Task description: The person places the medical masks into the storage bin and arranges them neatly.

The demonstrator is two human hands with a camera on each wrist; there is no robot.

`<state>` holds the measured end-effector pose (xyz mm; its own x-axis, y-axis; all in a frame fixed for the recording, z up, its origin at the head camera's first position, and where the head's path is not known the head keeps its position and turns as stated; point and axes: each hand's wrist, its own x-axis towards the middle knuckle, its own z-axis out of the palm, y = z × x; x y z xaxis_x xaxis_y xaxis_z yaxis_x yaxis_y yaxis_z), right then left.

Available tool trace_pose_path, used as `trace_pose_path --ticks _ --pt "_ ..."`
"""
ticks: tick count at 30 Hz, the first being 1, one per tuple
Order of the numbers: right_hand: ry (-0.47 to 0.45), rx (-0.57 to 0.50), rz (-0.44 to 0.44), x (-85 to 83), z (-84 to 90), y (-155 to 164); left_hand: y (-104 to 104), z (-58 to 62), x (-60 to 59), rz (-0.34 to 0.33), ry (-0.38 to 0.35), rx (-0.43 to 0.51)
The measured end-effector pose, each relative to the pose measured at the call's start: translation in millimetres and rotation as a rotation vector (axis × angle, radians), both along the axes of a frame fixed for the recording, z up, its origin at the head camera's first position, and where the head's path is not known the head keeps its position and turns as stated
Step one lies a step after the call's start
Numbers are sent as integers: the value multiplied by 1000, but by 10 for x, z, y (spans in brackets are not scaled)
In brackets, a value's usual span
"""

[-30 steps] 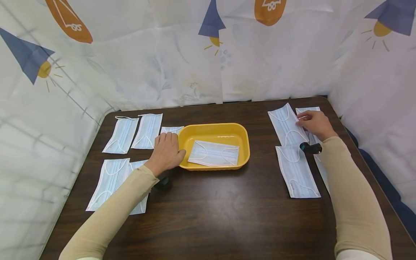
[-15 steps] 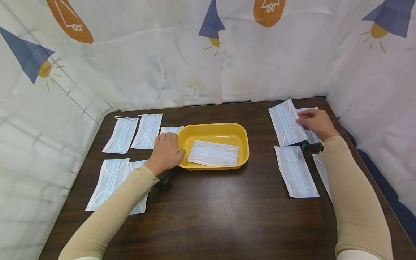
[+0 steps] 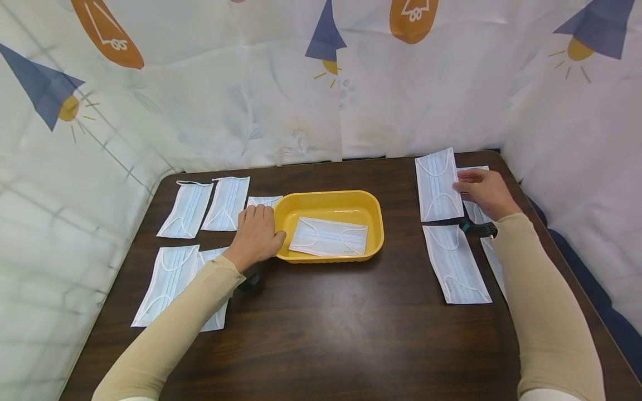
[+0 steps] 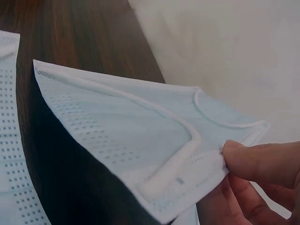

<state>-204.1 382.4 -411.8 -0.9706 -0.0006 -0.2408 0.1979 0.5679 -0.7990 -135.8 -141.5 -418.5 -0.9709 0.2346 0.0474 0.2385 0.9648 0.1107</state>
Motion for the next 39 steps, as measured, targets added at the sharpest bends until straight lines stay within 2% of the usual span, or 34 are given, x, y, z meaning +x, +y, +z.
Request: trace_pose_path --ticks 5,20,39 --pt "-2 -69 2 30 18 -51 -3 -6 6 1 2 6" --pt "55 -134 5 93 199 -259 -4 -4 6 2 12 2" --pt "121 26 53 183 541 -554 -13 -1 12 3 4 20"
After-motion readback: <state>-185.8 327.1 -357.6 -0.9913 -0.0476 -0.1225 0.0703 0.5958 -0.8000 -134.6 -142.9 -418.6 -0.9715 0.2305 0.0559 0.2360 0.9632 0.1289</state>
